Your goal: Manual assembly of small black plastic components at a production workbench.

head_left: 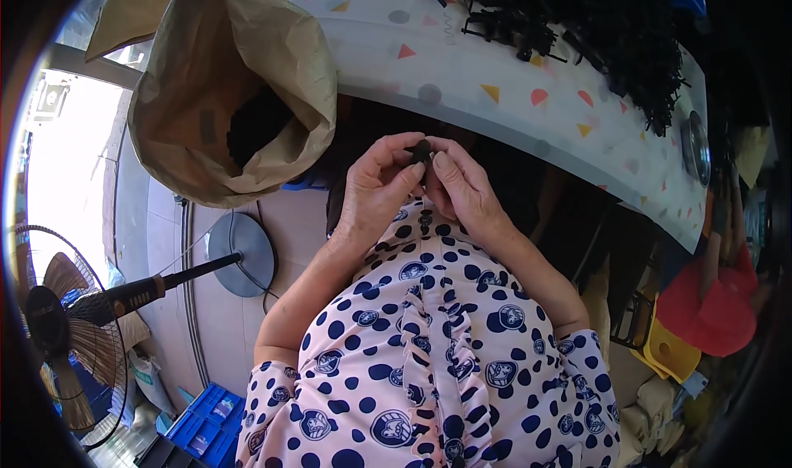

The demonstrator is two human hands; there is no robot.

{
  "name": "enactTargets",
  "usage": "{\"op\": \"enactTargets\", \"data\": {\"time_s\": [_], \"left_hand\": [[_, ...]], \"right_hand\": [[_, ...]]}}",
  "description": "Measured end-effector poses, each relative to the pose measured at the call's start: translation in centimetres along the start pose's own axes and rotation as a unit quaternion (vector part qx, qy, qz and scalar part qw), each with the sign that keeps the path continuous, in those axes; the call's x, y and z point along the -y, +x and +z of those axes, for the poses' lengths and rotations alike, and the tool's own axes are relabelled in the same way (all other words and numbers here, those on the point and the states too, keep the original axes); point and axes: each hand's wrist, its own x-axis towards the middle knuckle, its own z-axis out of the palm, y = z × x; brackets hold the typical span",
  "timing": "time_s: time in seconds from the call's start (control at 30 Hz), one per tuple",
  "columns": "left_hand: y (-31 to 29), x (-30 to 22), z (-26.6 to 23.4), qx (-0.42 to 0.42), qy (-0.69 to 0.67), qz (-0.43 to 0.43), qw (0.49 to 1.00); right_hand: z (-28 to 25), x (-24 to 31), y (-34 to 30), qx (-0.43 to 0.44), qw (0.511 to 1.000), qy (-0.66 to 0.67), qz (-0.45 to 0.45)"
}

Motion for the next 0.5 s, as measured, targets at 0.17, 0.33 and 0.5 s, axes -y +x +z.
{"op": "enactTargets", "data": {"time_s": [0.17, 0.33, 0.5], "left_hand": [[-0.2, 0.7, 0.2, -0.011, 0.014, 0.018, 1.0], [0.0, 1.4, 0.6, -0.027, 0.065, 0.075, 0.995], [0.1, 1.5, 1.0, -0.058, 0.175, 0.124, 0.975]], "right_hand": [[0.5, -0.4, -0.1, -0.004, 1.0, -0.008, -0.022], [0.2, -0.8, 0.1, -0.006, 0.999, -0.03, -0.027], [0.4, -0.6, 0.0, -0.007, 0.999, -0.031, -0.015]]}}
